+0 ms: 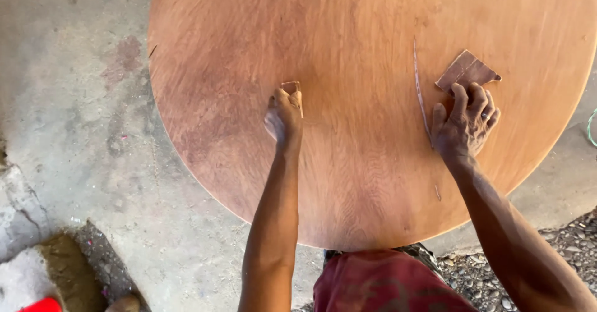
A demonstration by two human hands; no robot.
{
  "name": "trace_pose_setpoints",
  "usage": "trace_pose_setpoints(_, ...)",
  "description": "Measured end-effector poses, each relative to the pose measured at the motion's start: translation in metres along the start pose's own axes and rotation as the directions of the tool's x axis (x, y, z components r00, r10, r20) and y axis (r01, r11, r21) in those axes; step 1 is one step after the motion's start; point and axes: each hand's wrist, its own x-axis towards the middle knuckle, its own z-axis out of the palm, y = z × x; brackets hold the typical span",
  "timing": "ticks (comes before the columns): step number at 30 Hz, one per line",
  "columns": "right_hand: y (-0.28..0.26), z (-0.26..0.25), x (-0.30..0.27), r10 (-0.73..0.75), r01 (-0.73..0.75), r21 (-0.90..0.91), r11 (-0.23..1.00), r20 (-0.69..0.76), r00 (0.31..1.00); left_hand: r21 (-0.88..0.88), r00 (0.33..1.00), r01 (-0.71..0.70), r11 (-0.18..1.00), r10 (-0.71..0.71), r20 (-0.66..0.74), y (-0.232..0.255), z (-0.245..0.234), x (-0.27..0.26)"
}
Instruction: Sand the surface of a round wooden table top using sandpaper.
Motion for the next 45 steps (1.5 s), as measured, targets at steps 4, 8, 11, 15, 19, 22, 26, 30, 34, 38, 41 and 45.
trace_pose_setpoints(4,-0.003,0.004,0.000,-0.001,0.001,0.021,1.000,-0.005,1.000,-0.064,0.998,0.024,0.998,-0.020,0.062,-0.033,-0.037,-0.105)
trace_pose_setpoints(8,-0.001,0.011,-0.004,-0.001,0.001,0.000,1.000,-0.016,1.000,-0.037,0.994,-0.035,0.999,0.039,0.105,-0.066,-0.077,-0.190)
trace_pose_setpoints(11,-0.001,0.005,-0.004,-0.021,0.020,-0.020,1.000,-0.025,0.999,0.048,0.988,-0.030,0.998,0.023,0.150,-0.067,-0.058,-0.155)
trace_pose_setpoints(15,-0.006,0.004,0.001,-0.001,0.000,-0.016,1.000,-0.014,1.000,0.177,0.965,-0.052,0.983,0.004,0.262,-0.037,-0.011,-0.010)
trace_pose_setpoints(19,-0.008,0.007,0.005,0.030,-0.029,-0.081,0.996,0.012,0.999,0.087,0.979,-0.109,0.990,0.091,0.183,-0.016,0.038,0.110)
trace_pose_setpoints(22,-0.008,0.009,0.005,0.043,-0.042,-0.047,0.998,0.022,0.999,0.149,0.975,-0.198,0.969,0.179,0.130,-0.010,0.077,0.167)
trace_pose_setpoints(26,-0.004,0.008,0.001,0.020,-0.020,-0.042,0.999,-0.001,1.000,0.183,0.989,-0.123,0.975,0.106,0.101,0.005,0.082,0.154)
trace_pose_setpoints(30,-0.011,0.002,-0.003,-0.023,0.022,-0.019,1.000,-0.022,1.000,0.140,0.991,-0.132,0.981,0.128,0.036,-0.028,0.032,0.015)
trace_pose_setpoints(34,-0.006,0.007,-0.005,-0.038,0.039,0.004,0.999,-0.034,0.999,0.127,0.998,-0.066,0.990,0.063,0.021,-0.097,-0.042,-0.183)
trace_pose_setpoints(38,0.004,0.017,-0.009,-0.060,0.056,-0.058,0.997,-0.055,0.997,0.071,0.995,-0.007,0.997,0.000,0.100,-0.089,-0.121,-0.244)
trace_pose_setpoints(41,0.002,0.016,-0.008,-0.067,0.063,-0.066,0.996,-0.061,0.996,-0.093,0.988,0.073,0.993,-0.059,0.142,-0.086,-0.109,-0.216)
trace_pose_setpoints(45,-0.004,0.011,-0.004,-0.023,0.023,-0.054,0.998,-0.004,1.000,-0.601,0.939,0.324,0.731,-0.172,0.298,-0.108,-0.018,-0.127)
